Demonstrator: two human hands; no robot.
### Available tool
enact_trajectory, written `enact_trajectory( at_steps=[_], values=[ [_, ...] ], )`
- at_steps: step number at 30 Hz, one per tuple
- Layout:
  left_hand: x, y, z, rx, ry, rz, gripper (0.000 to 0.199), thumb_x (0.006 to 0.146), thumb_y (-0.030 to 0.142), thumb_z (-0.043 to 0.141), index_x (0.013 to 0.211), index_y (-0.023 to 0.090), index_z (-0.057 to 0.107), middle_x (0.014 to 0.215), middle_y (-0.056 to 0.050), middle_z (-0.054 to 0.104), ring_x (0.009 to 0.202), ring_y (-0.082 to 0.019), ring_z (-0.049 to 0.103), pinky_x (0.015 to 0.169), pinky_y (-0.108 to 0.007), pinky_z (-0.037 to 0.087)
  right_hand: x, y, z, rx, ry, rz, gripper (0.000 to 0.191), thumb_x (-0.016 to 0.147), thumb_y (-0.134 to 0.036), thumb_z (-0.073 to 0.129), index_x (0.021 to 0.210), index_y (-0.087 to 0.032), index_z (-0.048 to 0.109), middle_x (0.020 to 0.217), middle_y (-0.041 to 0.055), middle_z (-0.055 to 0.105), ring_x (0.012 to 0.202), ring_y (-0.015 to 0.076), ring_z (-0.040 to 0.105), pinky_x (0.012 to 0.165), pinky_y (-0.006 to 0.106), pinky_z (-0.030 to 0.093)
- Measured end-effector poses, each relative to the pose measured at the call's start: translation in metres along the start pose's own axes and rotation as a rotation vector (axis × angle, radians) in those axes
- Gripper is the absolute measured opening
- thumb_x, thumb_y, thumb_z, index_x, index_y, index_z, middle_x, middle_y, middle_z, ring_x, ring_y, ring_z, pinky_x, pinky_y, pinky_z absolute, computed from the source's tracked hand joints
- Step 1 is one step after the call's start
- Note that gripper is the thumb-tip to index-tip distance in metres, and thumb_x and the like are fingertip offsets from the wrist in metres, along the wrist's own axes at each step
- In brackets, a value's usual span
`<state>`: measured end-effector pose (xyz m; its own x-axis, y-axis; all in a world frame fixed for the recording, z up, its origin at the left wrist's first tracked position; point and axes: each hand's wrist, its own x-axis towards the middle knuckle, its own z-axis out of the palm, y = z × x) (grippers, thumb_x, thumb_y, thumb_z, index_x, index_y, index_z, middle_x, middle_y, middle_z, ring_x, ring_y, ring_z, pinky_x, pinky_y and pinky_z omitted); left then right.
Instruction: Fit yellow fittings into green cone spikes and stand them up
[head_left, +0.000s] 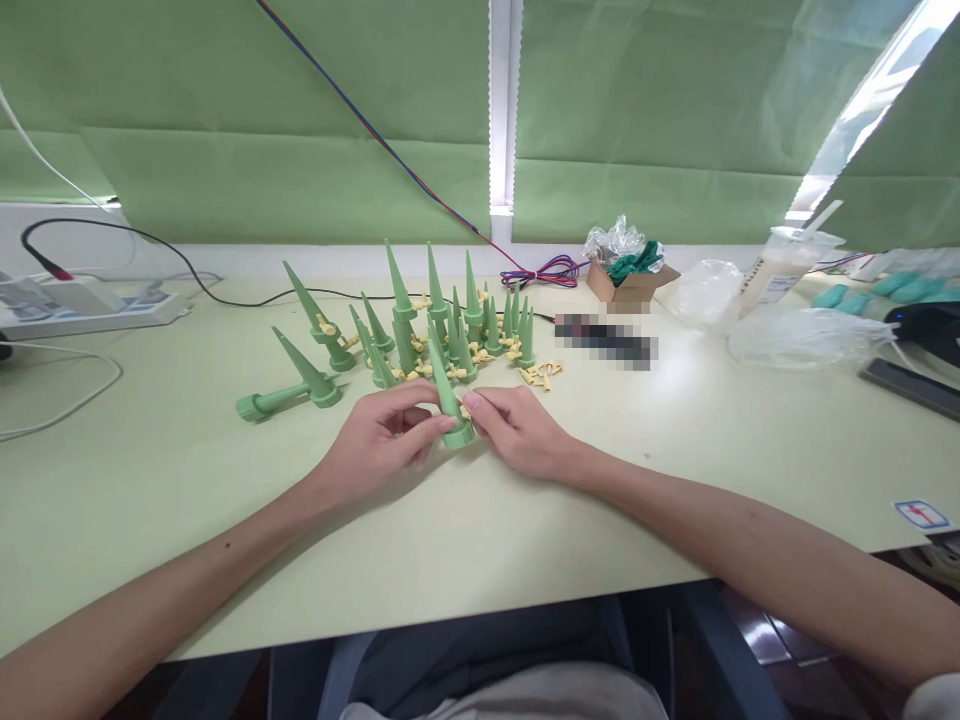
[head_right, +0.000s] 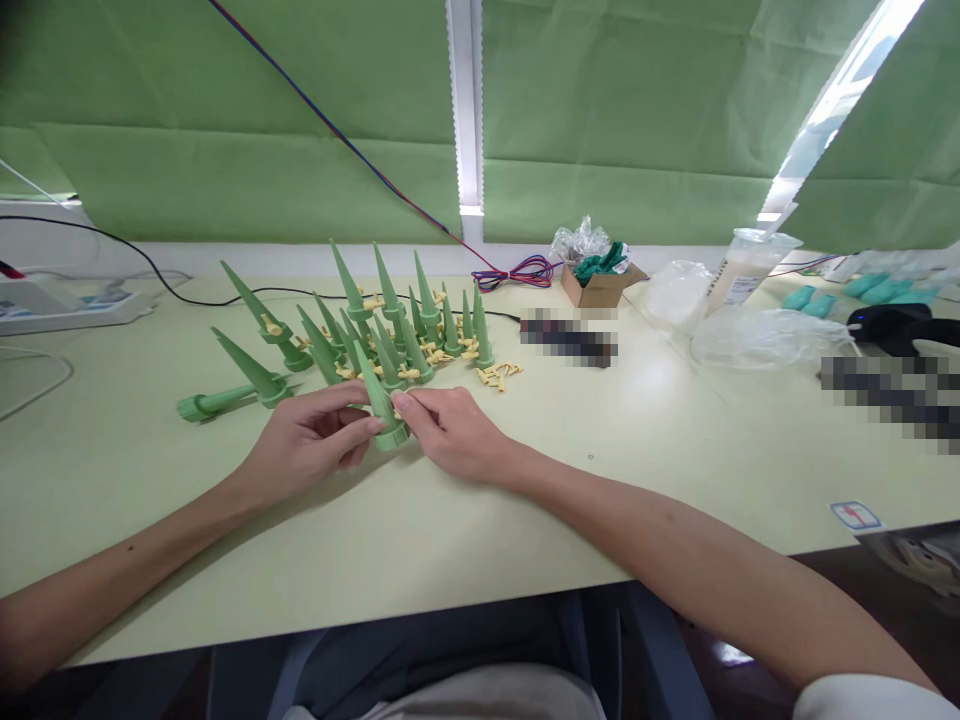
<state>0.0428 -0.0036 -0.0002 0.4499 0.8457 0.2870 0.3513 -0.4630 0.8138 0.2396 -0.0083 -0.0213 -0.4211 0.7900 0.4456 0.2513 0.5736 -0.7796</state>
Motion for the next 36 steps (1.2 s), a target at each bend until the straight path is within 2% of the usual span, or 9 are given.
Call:
enact_trajectory(
  at_steps=[3,6,11,14,17,21,26,31,36],
  values=[
    [-0.001,0.003,0.001,0.144,0.052,0.13,0.019,0.086,0.03,0.064,0.072,0.018,0.062,0.068,0.0,0.054,0.055,-0.009,0.048,0.047,-0.019,0.04,0.0,-0.002,0.001,0.011,-0.001,0.035,0.043,0.103,-0.037,0.032,0.063,-0.02,0.032,0.055,-0.0051,0.031,0.053,0.0101,0.031,0.055,0.026,0.026],
    [-0.001,0.003,0.002,0.231,0.081,0.184,0.021,0.088,0.028,0.061,0.069,0.018,0.059,0.074,-0.002,0.056,0.065,-0.011,0.05,0.052,-0.019,0.041,0.001,-0.002,0.002,0.006,0.015,0.05,0.043,0.103,-0.038,0.032,0.064,-0.02,0.033,0.055,-0.0051,0.032,0.052,0.0103,0.031,0.055,0.026,0.026],
    [-0.001,-0.002,0.002,0.15,0.092,0.075,0.016,0.09,0.033,0.059,0.083,0.019,0.059,0.085,-0.002,0.057,0.059,-0.008,0.051,0.05,-0.019,0.043,0.003,-0.003,0.002,-0.031,0.057,0.062,0.043,0.102,-0.039,0.034,0.065,-0.02,0.039,0.054,-0.0051,0.034,0.053,0.0107,0.034,0.055,0.026,0.026],
    [-0.001,-0.003,0.001,0.08,0.116,-0.024,0.016,0.092,0.036,0.057,0.094,0.02,0.058,0.072,0.002,0.056,0.049,-0.008,0.049,0.047,-0.02,0.042,0.004,-0.003,0.001,-0.034,0.095,0.072,0.044,0.103,-0.041,0.034,0.065,-0.02,0.041,0.055,-0.0047,0.037,0.054,0.0107,0.036,0.056,0.025,0.027],
    [0.0,0.0,-0.001,0.032,0.134,-0.096,0.026,0.097,0.041,0.049,0.087,0.019,0.057,0.053,0.004,0.051,0.045,-0.009,0.049,0.048,-0.021,0.042,0.005,-0.003,0.0,-0.053,0.136,0.06,0.042,0.103,-0.042,0.034,0.069,-0.019,0.045,0.057,-0.0047,0.04,0.055,0.0104,0.037,0.058,0.024,0.029],
    [0.001,-0.001,-0.005,-0.061,0.041,-0.186,0.049,0.097,0.05,0.043,0.067,0.015,0.06,0.05,0.0,0.054,0.041,-0.009,0.048,0.045,-0.022,0.04,0.005,0.0,-0.001,-0.119,0.125,0.018,0.038,0.102,-0.041,0.038,0.072,-0.019,0.047,0.06,-0.005,0.039,0.056,0.0101,0.036,0.058,0.024,0.029],
    [0.002,-0.012,-0.005,-0.185,-0.176,-0.324,0.056,0.096,0.055,0.041,0.069,0.014,0.068,0.045,-0.003,0.056,0.034,-0.008,0.043,0.037,-0.02,0.031,0.004,0.006,-0.001,-0.166,0.072,-0.048,0.035,0.101,-0.039,0.04,0.072,-0.02,0.044,0.059,-0.0059,0.037,0.054,0.0099,0.032,0.057,0.023,0.027],
    [0.002,-0.014,-0.004,-0.235,-0.185,-0.352,0.055,0.094,0.058,0.044,0.074,0.014,0.071,0.041,-0.003,0.053,0.032,-0.007,0.039,0.035,-0.02,0.024,0.003,0.008,-0.002,-0.192,0.046,-0.064,0.032,0.101,-0.036,0.039,0.074,-0.021,0.043,0.06,-0.0057,0.036,0.054,0.0103,0.032,0.056,0.024,0.027],
    [0.002,-0.008,-0.005,-0.234,-0.178,-0.296,0.047,0.093,0.055,0.049,0.078,0.015,0.068,0.041,0.0,0.053,0.035,-0.007,0.039,0.038,-0.019,0.031,0.002,0.007,-0.002,-0.165,0.052,-0.076,0.032,0.102,-0.036,0.039,0.075,-0.02,0.046,0.06,-0.0054,0.039,0.053,0.0104,0.033,0.056,0.023,0.028]
  ],
)
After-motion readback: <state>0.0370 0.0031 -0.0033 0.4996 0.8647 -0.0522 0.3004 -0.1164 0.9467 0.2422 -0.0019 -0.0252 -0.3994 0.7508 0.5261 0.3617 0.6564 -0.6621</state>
